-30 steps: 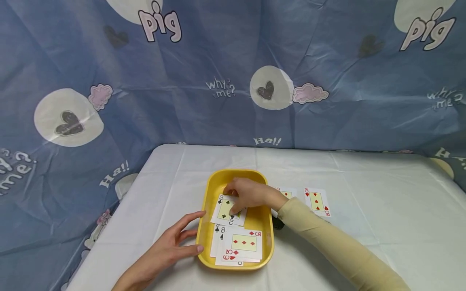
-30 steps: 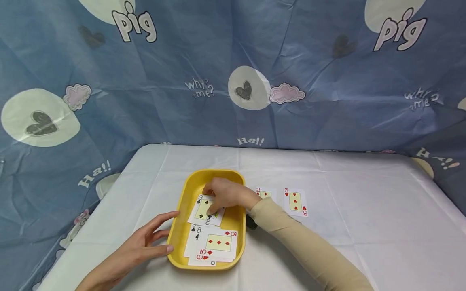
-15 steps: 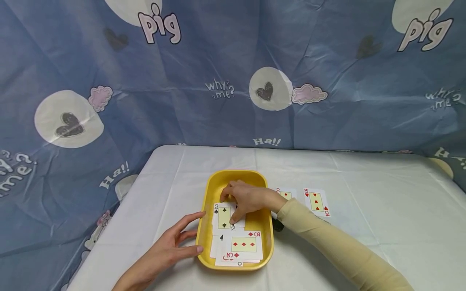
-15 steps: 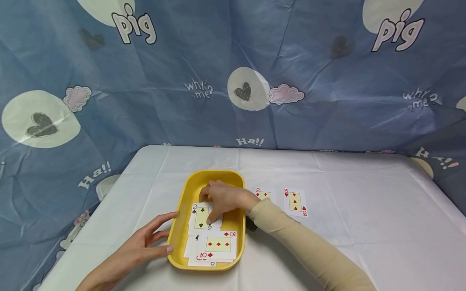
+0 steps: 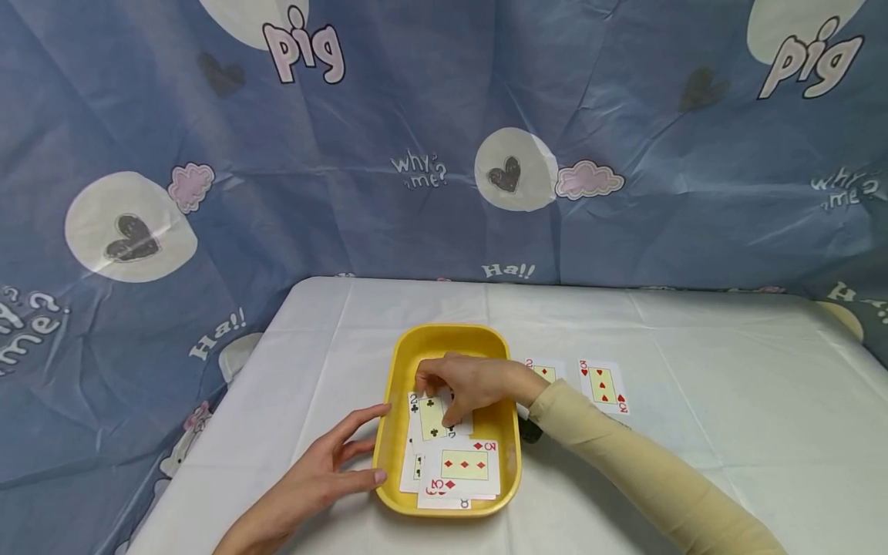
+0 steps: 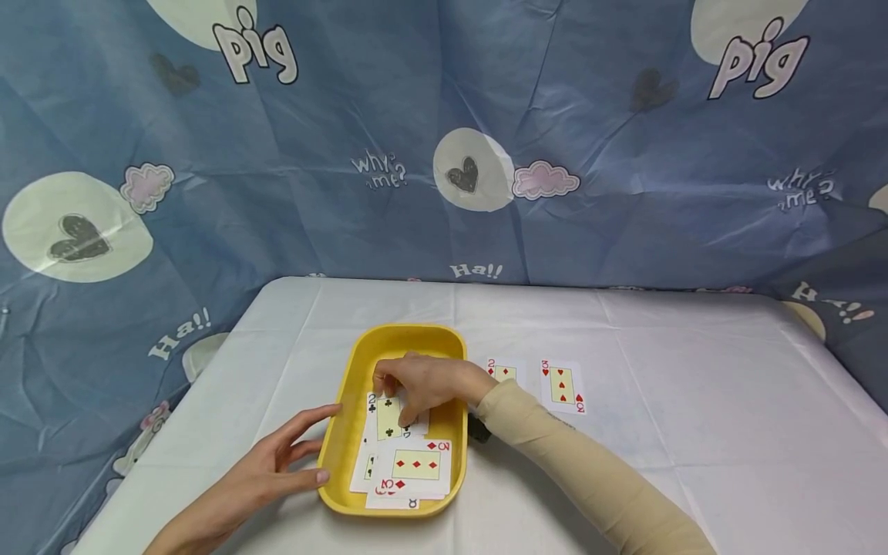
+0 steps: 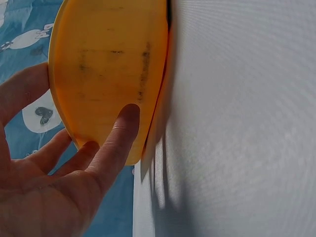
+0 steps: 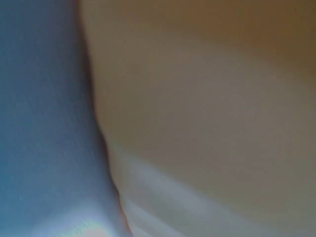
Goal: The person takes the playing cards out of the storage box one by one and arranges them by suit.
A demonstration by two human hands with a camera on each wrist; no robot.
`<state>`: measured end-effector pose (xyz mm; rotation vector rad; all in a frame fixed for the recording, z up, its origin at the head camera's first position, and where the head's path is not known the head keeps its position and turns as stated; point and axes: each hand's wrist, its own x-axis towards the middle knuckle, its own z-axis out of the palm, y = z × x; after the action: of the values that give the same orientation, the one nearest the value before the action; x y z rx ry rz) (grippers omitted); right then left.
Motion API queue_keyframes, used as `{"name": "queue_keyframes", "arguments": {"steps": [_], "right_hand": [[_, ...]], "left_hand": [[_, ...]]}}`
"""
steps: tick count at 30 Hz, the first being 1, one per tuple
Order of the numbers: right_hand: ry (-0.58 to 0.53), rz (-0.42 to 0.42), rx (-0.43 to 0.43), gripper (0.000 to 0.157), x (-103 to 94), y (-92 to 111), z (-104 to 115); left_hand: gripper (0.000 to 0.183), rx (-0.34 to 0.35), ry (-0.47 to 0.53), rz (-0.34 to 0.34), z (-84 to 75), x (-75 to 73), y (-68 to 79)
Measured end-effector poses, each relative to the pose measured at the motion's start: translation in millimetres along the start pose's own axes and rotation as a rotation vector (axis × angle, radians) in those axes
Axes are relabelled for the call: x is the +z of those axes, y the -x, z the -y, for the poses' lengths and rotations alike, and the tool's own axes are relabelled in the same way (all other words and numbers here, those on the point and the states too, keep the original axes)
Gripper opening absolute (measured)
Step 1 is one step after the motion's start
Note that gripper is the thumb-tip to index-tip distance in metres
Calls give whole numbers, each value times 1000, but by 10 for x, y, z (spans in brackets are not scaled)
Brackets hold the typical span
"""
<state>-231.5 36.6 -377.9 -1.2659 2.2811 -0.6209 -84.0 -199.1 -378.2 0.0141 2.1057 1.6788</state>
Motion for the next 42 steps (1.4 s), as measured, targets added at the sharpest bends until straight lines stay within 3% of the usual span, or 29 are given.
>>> {"name": "queue_keyframes", "arguments": {"steps": [8,16,25,29,34,42], "right_hand": [[2,-60,19,51,1,8,-8],[-97,-130,-8,41,-23,32,-23],[-121,-300,-107,42,-57,96,-30],[-207,-402,-86,44,-50,100,-55],[-317,-542,-44,36,-40,106,-77],[-338,-643,-43,28,-29,136,-64]], "left_hand": [[73,2,7,6,-2,3,10],[73,4,-13,-8,-4,1,4],[73,4,-11,-4,5,1,-1],[73,3,-6,-1,6,2,-4],[73,-1,-11,-8,10,1,-6],[73,-8,-9,-5,8,-1,-4]]}}
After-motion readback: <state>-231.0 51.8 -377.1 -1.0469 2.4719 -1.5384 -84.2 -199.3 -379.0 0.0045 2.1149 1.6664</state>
